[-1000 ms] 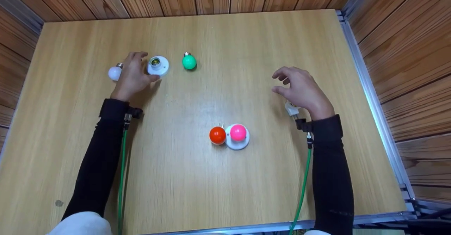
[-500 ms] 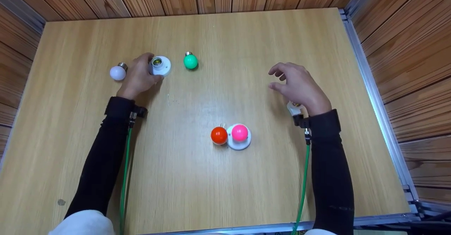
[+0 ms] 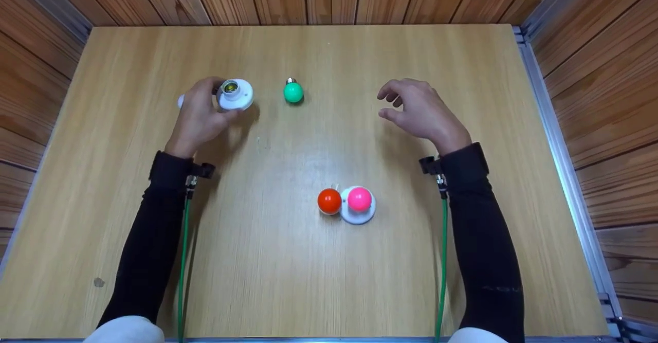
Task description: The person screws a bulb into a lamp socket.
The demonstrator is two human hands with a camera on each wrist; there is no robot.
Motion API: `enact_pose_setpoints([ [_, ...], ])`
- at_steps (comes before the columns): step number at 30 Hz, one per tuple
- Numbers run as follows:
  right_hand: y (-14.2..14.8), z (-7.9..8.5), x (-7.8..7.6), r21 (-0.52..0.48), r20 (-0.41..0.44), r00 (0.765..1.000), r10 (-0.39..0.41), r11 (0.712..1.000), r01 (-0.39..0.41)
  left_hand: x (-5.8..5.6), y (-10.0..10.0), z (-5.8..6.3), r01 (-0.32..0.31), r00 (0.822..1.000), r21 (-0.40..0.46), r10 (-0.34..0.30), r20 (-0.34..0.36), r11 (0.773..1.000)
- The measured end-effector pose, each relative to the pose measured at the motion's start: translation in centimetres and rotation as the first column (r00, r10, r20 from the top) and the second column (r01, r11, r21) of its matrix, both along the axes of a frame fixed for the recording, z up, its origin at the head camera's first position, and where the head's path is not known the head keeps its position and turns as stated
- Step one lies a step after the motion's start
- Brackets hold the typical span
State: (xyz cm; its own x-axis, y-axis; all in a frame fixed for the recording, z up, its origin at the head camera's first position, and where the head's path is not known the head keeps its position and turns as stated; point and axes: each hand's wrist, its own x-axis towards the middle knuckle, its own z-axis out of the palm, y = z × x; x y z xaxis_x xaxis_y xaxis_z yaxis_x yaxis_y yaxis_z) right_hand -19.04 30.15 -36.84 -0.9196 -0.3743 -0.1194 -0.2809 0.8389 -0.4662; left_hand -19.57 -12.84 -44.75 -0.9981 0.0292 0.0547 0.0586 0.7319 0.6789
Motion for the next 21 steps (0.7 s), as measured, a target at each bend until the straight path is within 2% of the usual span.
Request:
enact_pose_setpoints([
  [3, -1.2, -0.5, -1.4, -0.004, -0.006, 0.999, 0.041, 0.999, -0.041, 0.9, -0.3, 0.3, -0.015, 0.999, 0.020, 0.016, -0.045, 1.000],
  [7, -3.0, -1.9, -3.5, -0.037, -0.009, 0.997, 0.083, 0.996, -0.083, 1.7, -0.5, 0.3, -0.037, 0.997, 0.053, 0.040, -0.063, 0.998],
  [15, -7.9, -5.7, -7.8, -0.134, -0.018, 0.984, 0.175, 0.975, -0.176, 1.2, -0.3, -0.7, -0.082, 0.997, 0.096, 0.081, 0.015, 0.992],
  [21, -11.0, -7.9, -8.8, -0.143, 0.031, 0.970, 0.241, 0.962, -0.234, 0.8, 0.6, -1.9, -0.073, 0.996, 0.101, 0.068, 0.055, 0.992],
])
